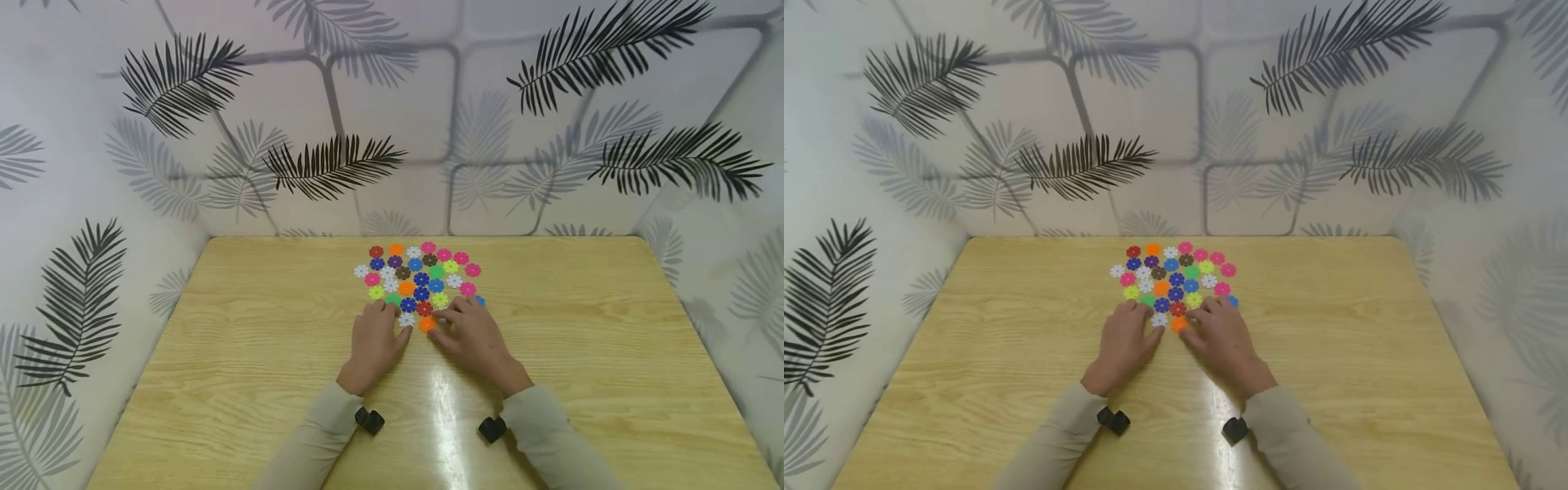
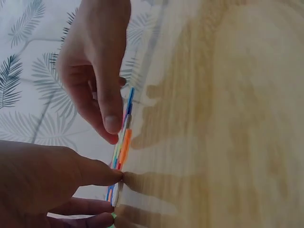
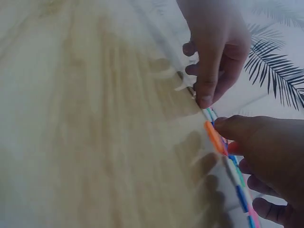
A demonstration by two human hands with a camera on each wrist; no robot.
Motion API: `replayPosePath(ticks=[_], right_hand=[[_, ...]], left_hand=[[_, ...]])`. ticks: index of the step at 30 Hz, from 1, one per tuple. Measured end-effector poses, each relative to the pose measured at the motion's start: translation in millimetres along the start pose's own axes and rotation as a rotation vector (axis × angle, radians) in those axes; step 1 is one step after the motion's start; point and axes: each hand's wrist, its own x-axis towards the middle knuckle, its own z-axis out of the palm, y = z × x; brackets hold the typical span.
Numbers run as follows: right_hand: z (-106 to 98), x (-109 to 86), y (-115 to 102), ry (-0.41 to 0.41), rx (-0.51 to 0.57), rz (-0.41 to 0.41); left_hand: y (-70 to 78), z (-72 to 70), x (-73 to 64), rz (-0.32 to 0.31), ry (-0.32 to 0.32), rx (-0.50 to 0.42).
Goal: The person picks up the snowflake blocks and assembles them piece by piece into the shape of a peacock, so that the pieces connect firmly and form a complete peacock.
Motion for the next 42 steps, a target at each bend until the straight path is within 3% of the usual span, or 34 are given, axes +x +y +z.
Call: replayPosePath(ticks=[6, 11, 15, 17, 19, 24, 30, 42], right_hand=[[9.0, 0.9, -1.5, -0.006, 0.029, 0.030], [7.1, 4.1, -5.6, -0.057, 0.193, 0.108], [1.2, 3.0, -5.8, -0.027, 0.355, 0.143], [-2.5, 1.1, -5.8, 0.004, 0.428, 0.144], [-5.3, -0.9, -5.7, 0.032, 0.470, 0.140], [-8.2, -4.0, -7.2, 0.090, 0.495, 0.098], [-9.1, -5.0, -8.9, 0.157, 0.480, 0.050], [-11.4, -8.6, -6.0, 0.144, 0.427, -0.049]], left_hand=[[-3.7, 1.4, 4.4, 0.011, -0.045, -0.137], [-22.6, 24.0, 9.7, 0.030, -0.069, -0.312], [-33.5, 40.3, 11.8, 0.069, -0.102, -0.411], [-34.1, 38.0, 11.7, 0.071, -0.121, -0.512], [-29.0, 25.5, 10.3, 0.038, -0.150, -0.630], [-11.4, -9.2, 7.7, -0.082, -0.225, -0.790], [-5.6, -16.9, 7.5, -0.176, -0.267, -0.845], [-13.2, -16.2, 4.1, -0.139, -0.326, -0.847]])
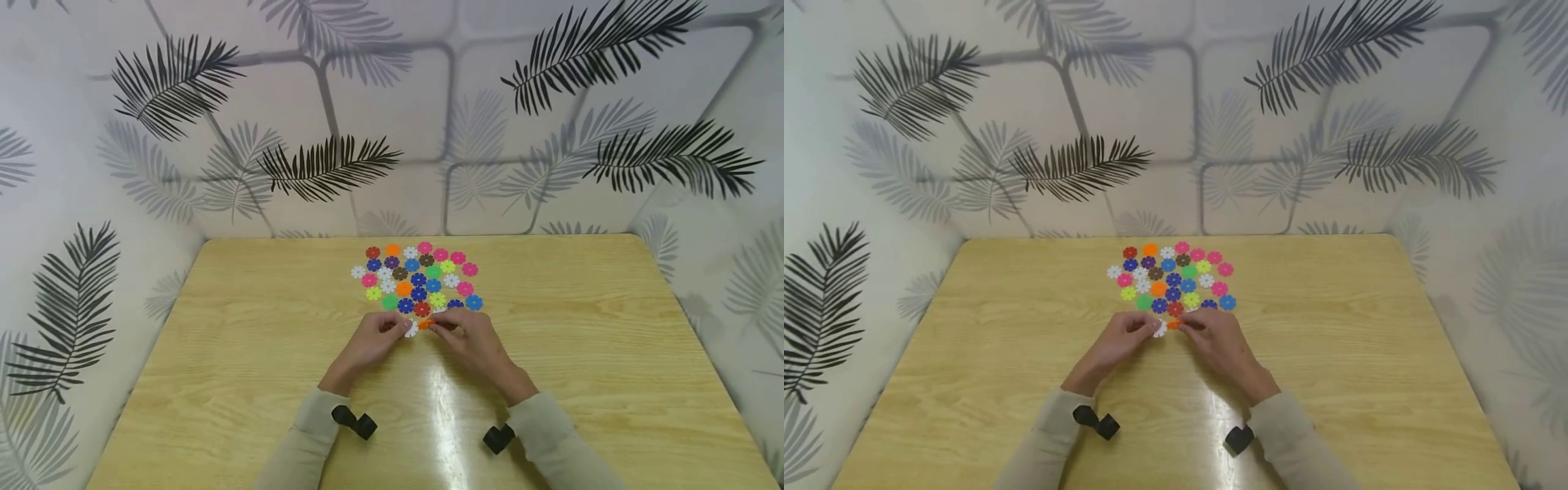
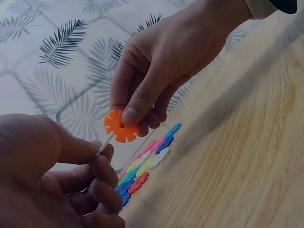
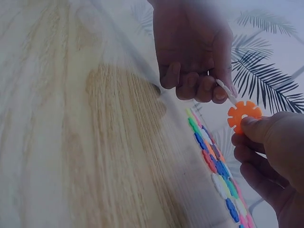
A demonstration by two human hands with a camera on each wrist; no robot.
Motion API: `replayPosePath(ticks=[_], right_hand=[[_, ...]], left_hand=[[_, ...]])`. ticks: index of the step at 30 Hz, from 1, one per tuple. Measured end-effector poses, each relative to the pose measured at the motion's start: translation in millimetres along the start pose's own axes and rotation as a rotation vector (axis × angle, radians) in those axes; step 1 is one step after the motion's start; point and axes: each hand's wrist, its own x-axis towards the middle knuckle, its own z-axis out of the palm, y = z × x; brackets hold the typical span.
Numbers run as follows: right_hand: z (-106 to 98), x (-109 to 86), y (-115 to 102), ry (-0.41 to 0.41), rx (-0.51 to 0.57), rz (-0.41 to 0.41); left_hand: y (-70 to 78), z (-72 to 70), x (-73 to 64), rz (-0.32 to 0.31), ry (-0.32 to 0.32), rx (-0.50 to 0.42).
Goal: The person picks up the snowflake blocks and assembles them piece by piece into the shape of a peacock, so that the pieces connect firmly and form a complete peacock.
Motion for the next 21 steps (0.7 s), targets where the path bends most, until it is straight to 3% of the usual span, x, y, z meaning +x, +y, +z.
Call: replayPosePath(ticks=[15, 21], right_hand=[[-1.0, -5.2, 2.4, 0.012, 0.079, 0.000], [-2.3, -7.4, 2.1, -0.007, 0.045, -0.053]], left_hand=[[-0.7, 2.2, 0.9, -0.041, -0.026, -0.034], [-0.7, 4.7, -2.8, -0.016, -0.025, -0.030]])
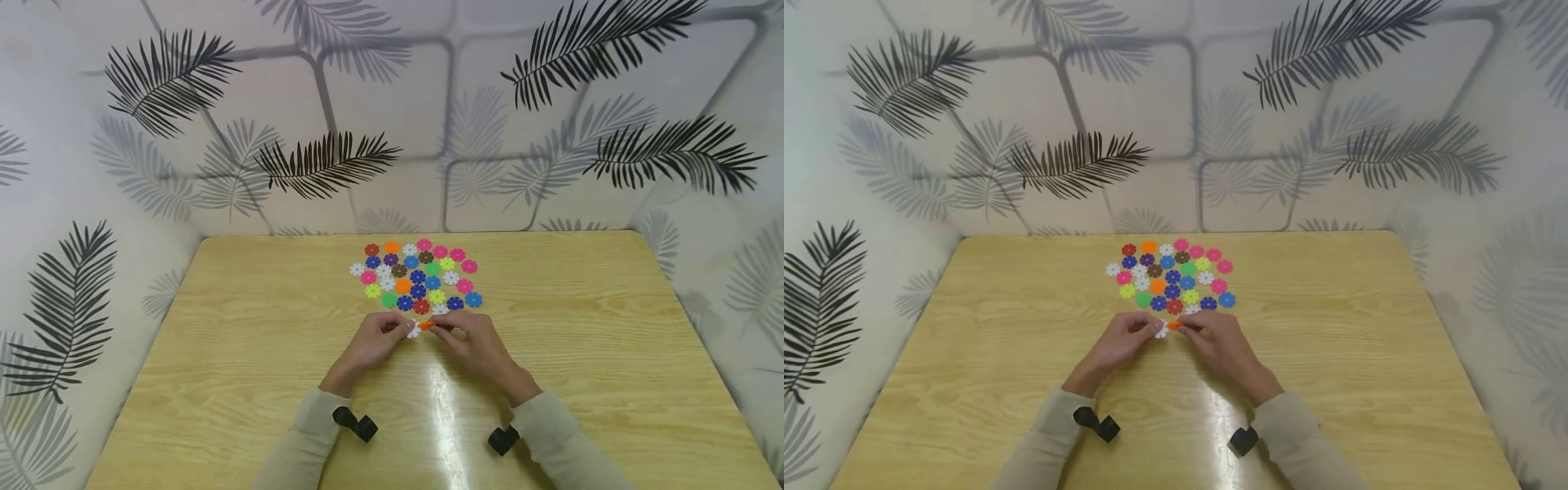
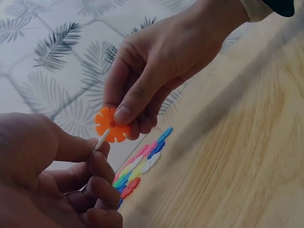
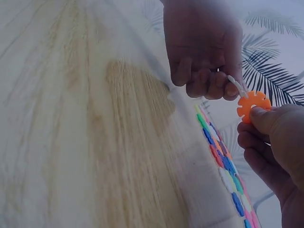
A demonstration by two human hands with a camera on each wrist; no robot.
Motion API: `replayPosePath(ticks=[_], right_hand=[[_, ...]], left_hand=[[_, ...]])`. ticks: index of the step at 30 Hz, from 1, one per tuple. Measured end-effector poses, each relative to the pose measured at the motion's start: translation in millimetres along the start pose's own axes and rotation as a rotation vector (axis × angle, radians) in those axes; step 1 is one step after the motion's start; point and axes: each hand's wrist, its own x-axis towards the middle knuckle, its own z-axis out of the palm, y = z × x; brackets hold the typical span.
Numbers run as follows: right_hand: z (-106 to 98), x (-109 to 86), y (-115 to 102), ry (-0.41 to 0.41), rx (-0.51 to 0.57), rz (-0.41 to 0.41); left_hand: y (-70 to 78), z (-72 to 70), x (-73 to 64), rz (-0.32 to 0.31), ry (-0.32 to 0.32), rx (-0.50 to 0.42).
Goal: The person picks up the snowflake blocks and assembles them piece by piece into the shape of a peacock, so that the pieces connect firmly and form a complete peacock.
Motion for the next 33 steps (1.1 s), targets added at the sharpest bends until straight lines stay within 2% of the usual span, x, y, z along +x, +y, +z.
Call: replayPosePath(ticks=[8, 10, 15, 21, 25, 28, 33], right_hand=[[-2.7, 3.2, -3.9, -0.026, -0.066, -0.058], [-4.2, 4.7, -3.4, -0.044, -0.066, -0.048], [-2.8, 10.4, 7.2, -0.073, -0.119, 0.075], [2.3, 17.5, 17.5, -0.163, -0.388, 0.246], [3.2, 19.3, 15.9, -0.172, -0.388, 0.305], [4.5, 20.2, 14.1, -0.174, -0.394, 0.290], [9.5, 20.2, 14.5, -0.201, -0.555, 0.156]], left_hand=[[6.1, 9.6, -2.6, 0.035, 0.066, -0.015], [5.5, 11.3, -1.7, 0.030, 0.070, -0.022], [0.9, 11.6, 2.3, -0.012, 0.064, -0.018], [-3.3, 11.2, 3.4, -0.015, 0.118, -0.041], [-5.3, 12.1, 5.1, -0.016, 0.137, -0.093], [-5.5, 12.6, 7.6, -0.036, 0.150, -0.148], [-4.2, 13.5, 9.5, -0.086, 0.169, -0.217]])
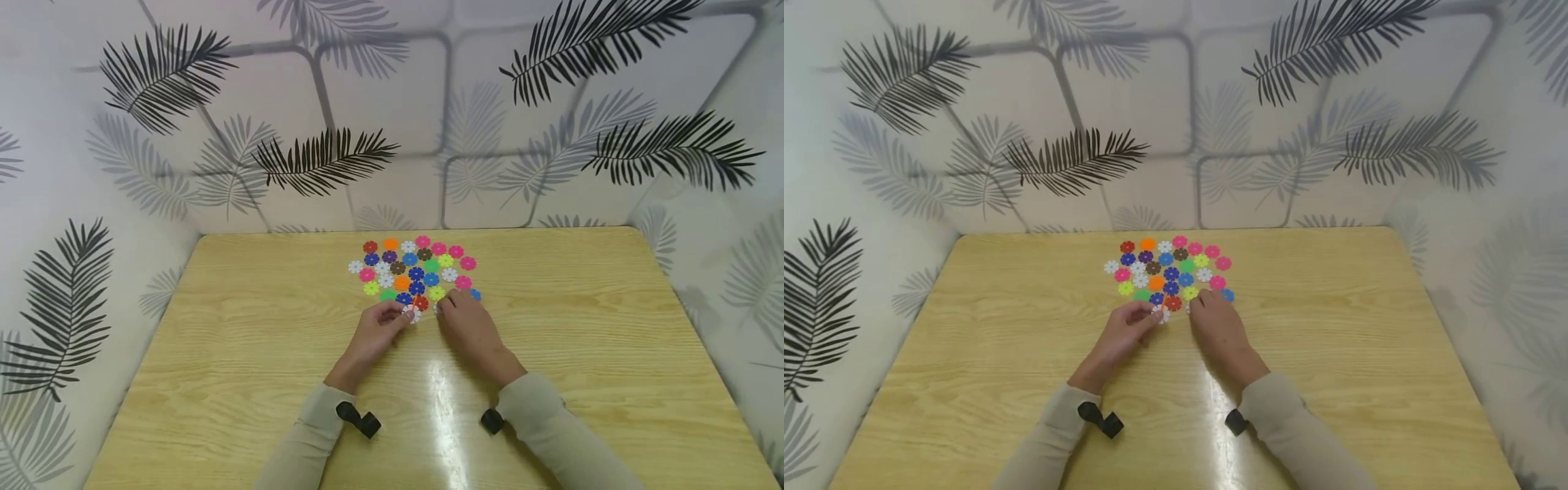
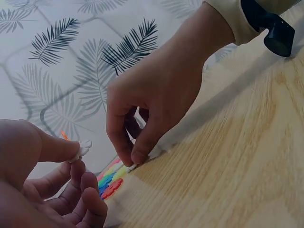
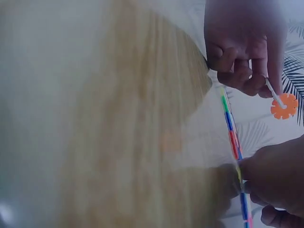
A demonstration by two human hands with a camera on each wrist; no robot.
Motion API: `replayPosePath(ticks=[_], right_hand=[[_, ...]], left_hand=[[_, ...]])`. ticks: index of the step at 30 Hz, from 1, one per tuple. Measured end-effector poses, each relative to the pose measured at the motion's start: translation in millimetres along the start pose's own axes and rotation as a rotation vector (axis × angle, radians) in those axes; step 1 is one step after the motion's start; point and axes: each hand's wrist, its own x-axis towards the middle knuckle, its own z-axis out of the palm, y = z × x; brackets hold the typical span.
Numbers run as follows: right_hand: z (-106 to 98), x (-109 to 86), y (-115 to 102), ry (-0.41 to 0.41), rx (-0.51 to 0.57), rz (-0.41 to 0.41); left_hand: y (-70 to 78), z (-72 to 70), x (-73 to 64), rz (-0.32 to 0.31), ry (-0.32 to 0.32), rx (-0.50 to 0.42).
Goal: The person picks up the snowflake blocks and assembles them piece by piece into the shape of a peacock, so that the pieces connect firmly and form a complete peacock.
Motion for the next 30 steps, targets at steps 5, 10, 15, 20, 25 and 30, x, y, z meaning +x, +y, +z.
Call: replayPosePath(ticks=[5, 10, 15, 20, 25, 30], right_hand=[[1.3, -1.7, -0.7, 0.063, 0.118, 0.066], [-4.6, -6.1, -4.8, 0.186, 0.432, 0.128], [-9.7, -10.4, -10.9, 0.270, 0.573, 0.076], [-11.4, -10.7, -13.8, 0.295, 0.597, 0.025], [-12.2, -11.0, -13.1, 0.283, 0.592, -0.015], [-8.5, -14.4, -15.1, 0.344, 0.596, -0.054]], left_hand=[[1.5, 1.0, -0.7, 0.014, -0.009, -0.046], [3.0, 1.1, -1.7, -0.005, -0.020, -0.077], [2.2, 2.9, -1.5, -0.015, -0.055, -0.104], [4.3, 2.8, -3.2, -0.018, -0.077, -0.113], [3.2, 1.1, -4.9, -0.019, -0.103, -0.102], [3.3, 2.8, -6.2, -0.018, -0.139, -0.096]])
